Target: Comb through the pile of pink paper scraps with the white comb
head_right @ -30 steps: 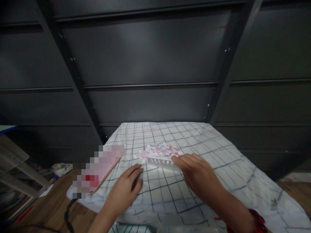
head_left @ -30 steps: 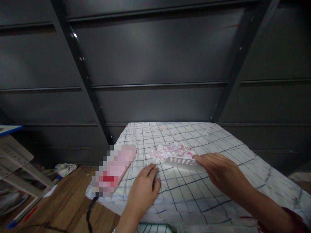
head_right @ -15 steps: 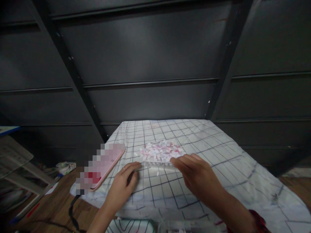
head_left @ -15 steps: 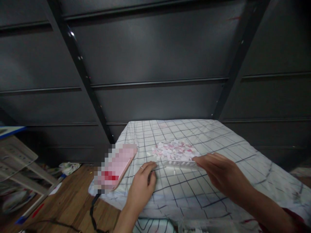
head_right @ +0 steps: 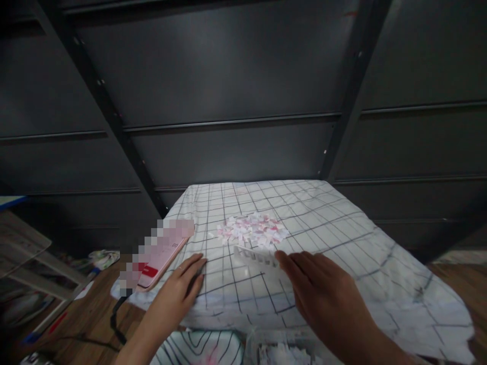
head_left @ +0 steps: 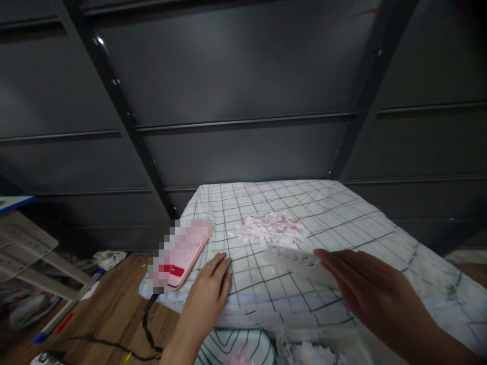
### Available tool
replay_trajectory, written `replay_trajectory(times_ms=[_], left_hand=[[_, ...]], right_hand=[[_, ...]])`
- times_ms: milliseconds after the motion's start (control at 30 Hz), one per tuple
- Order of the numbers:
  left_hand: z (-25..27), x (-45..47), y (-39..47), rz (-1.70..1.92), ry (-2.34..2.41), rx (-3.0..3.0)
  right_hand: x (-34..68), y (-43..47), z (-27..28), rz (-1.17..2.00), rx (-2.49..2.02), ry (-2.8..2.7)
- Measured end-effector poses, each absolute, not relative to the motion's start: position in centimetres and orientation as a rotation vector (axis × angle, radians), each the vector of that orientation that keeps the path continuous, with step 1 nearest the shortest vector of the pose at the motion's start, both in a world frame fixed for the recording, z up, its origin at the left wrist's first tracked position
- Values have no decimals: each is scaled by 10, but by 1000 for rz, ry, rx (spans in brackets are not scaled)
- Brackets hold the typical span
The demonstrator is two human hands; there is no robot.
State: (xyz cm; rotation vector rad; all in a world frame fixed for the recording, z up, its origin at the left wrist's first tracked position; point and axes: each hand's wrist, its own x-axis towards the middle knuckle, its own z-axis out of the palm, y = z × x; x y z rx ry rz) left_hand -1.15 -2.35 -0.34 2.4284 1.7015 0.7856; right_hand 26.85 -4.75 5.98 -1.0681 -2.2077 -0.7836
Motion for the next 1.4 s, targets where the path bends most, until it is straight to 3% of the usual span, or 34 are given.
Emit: replay_trajectory(times_ms=[500,833,1400], left_hand=[[1,-29,-35,650,1716,2473],[9,7,2,688,1576,2549],[5,36,9,717,1378,2422]], right_hand=[[241,-76,79,-616,-901,-2268],[304,-21,71,-863,-1324,-2050],[310,40,82,-964,-1095,-2112]])
